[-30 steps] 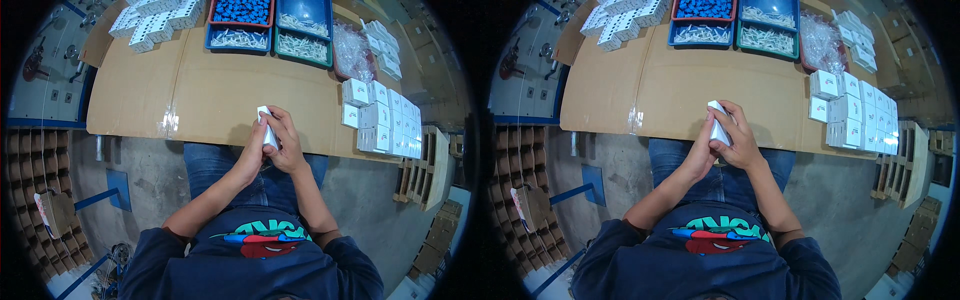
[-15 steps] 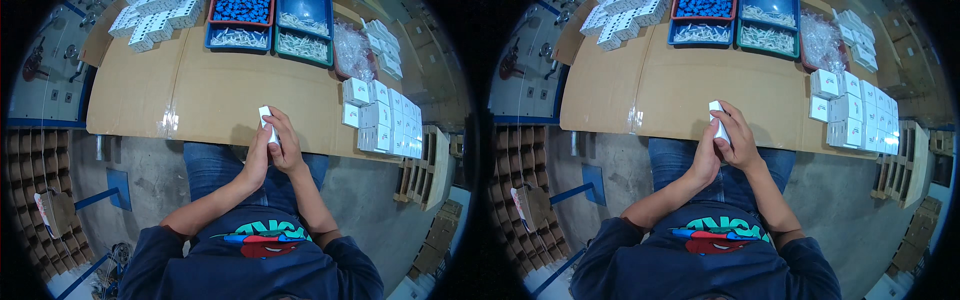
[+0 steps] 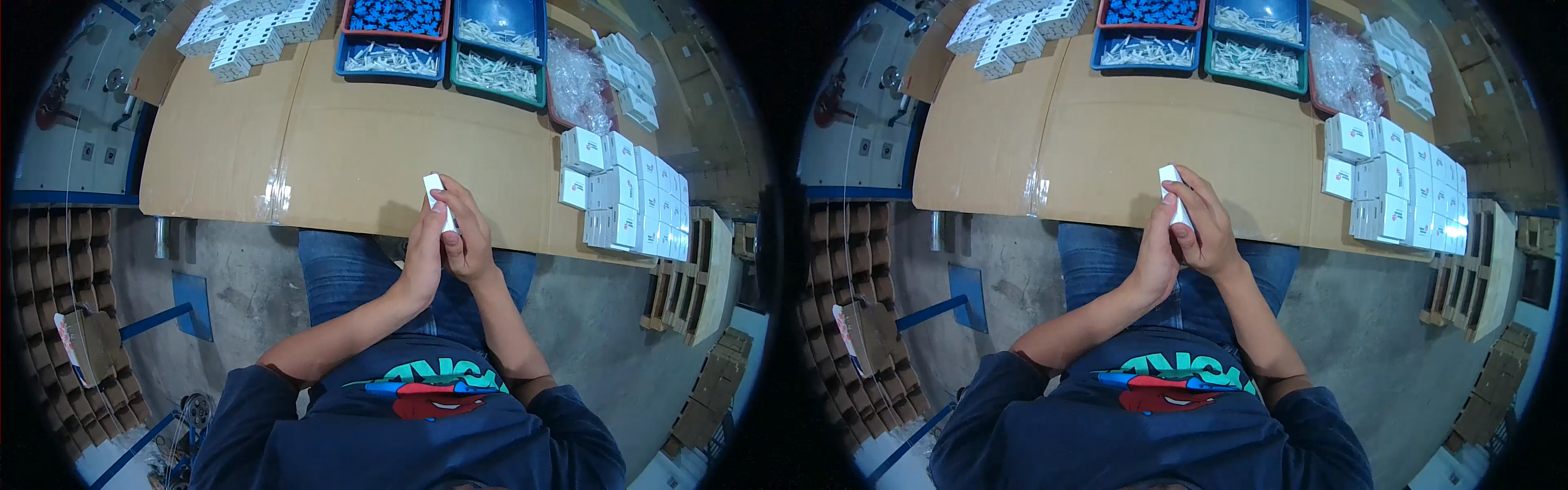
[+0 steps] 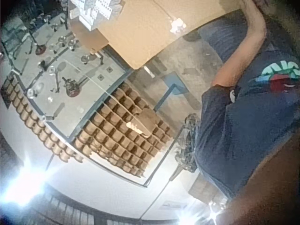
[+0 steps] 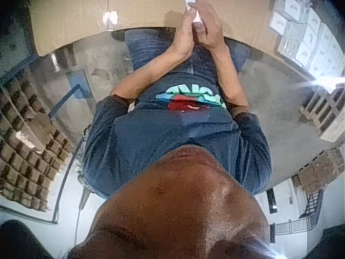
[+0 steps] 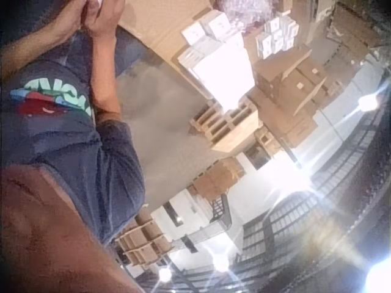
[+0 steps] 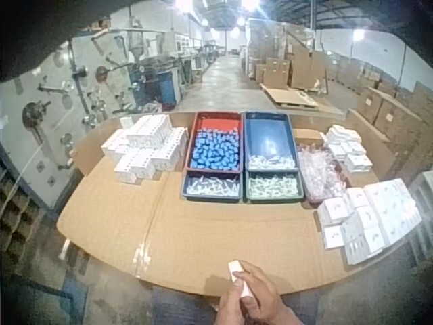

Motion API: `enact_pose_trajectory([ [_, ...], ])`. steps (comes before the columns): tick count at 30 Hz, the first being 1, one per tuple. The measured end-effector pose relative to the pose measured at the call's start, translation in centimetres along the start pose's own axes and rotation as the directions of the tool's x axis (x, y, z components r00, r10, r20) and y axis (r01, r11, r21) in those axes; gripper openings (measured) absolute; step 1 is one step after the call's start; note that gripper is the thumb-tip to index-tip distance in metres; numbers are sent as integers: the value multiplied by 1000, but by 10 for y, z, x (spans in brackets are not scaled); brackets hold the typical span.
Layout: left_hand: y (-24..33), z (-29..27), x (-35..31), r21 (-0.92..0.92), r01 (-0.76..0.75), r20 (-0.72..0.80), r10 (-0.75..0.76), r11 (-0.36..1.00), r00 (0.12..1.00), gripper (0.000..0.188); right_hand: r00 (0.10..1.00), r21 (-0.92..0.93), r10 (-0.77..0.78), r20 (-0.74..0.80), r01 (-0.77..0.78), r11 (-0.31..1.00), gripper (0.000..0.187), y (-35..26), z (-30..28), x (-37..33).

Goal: Assembling small industrial electronic modules by inserting components into housings and packaging them.

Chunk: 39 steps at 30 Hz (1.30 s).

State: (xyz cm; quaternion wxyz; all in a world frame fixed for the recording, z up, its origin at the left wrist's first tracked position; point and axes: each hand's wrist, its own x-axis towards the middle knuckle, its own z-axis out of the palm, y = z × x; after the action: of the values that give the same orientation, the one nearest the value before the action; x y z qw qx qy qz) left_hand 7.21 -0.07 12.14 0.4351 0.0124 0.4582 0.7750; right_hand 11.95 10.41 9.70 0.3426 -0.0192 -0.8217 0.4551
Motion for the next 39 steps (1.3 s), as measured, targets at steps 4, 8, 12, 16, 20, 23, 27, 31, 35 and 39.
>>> enact_pose_trajectory([
  [4, 6, 0, -1, -5, 56, 42, -56, 998, 998, 51, 1000, 14, 20, 4, -21, 1000, 58, 1, 0, -1],
  [8, 2, -3, 1, 5, 78, 44, -78, 997, 996, 59, 999, 31, 32, -3, -32, 999, 58, 0, 2, -1],
  [12, 1, -5, 1, -8, 82, 28, -82, 997, 996, 59, 999, 44, 43, 0, -43, 998, 60, 0, 4, -1],
  [16, 1, -3, 0, -40, 53, -17, -53, 998, 998, 46, 999, 46, 53, 9, -53, 998, 62, 0, 1, 2],
  [20, -4, -11, 5, -84, 38, -14, -40, 996, 999, 51, 986, 148, 127, 112, -143, 979, 73, -6, -7, 9],
  [23, 2, -26, 11, 177, -182, 143, 158, 967, 977, 76, 966, 323, 244, 83, -258, 911, 78, -8, -11, 9],
  [27, 10, -35, 11, 331, -420, 282, 337, 845, 899, 111, 899, 487, 371, 232, -438, 756, 72, -12, -23, 13],
  [31, 0, -47, 11, 444, -425, 306, 313, 789, 899, 117, 909, 333, 316, 273, -398, 855, 65, -19, -22, 18],
  [35, -1, -46, 13, 453, -419, 273, 324, 787, 906, 117, 885, 413, 373, 279, -462, 785, 60, -25, -18, 17],
  [39, -8, -47, 14, 350, -289, 307, 182, 891, 934, 104, 931, 316, 331, 155, -364, 876, 65, -27, -14, 18],
])
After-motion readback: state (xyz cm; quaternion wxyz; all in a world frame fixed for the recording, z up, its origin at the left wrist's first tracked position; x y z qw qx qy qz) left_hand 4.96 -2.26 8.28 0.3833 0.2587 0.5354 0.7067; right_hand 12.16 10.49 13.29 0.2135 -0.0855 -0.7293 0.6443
